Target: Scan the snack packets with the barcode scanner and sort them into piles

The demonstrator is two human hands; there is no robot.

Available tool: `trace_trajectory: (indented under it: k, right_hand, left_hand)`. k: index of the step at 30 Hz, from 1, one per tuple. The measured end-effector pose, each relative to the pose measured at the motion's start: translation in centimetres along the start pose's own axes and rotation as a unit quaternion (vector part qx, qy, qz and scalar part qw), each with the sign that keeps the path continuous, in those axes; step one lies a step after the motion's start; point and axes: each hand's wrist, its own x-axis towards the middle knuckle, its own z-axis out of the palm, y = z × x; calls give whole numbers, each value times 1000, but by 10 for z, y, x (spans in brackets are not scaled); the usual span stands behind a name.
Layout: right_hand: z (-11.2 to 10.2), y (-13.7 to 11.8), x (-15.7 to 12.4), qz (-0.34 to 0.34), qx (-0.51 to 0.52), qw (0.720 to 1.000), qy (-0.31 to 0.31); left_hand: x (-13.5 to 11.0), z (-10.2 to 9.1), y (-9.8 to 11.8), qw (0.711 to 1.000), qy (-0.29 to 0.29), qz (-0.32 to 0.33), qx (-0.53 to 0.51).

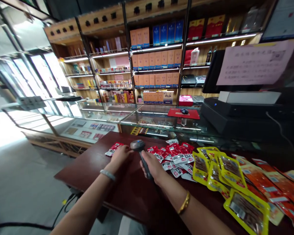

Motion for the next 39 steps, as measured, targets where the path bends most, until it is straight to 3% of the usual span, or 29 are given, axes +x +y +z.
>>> trace_trajectory:
  k: [2,6,9,11,14,17,22,26,29,34,39]
  right_hand:
    - [-18,-10,-3,-24,-8,1000,10]
    - [-51,-28,-9,-69,-38,996,30]
    - [-67,-34,-12,-95,-27,994,53]
    - [-74,-34,-13,-99,-12,993,61]
    - [-77,-32,-9,-98,-6,994,55]
    - [-69,-31,-1,-97,-15,994,42]
    - [-33,-15,11,-107,24,994,30]
    - [-10,16,12,-89,39,995,-2]
    - [-4,31,7,-75,4,996,-38]
    - [-3,33,1,-69,6,996,-62]
    - [-8,31,1,-63,36,995,-64]
  left_hand:
    - [-10,19,36,998,-36,47,-19]
    - [-29,46,95,994,-16,101,-26]
    - [-36,59,120,994,-20,105,1]
    - [-36,64,126,995,-28,95,4]
    - [-29,68,118,996,-40,59,-60]
    - [-18,63,92,983,-4,3,-182]
    - [-10,41,29,929,118,-96,-338]
    - [-20,37,-3,877,147,-152,-430]
    - [-29,41,-9,865,153,-150,-454]
    - [-35,43,-4,863,156,-162,-453]
    - [-37,44,-7,879,176,-156,-414]
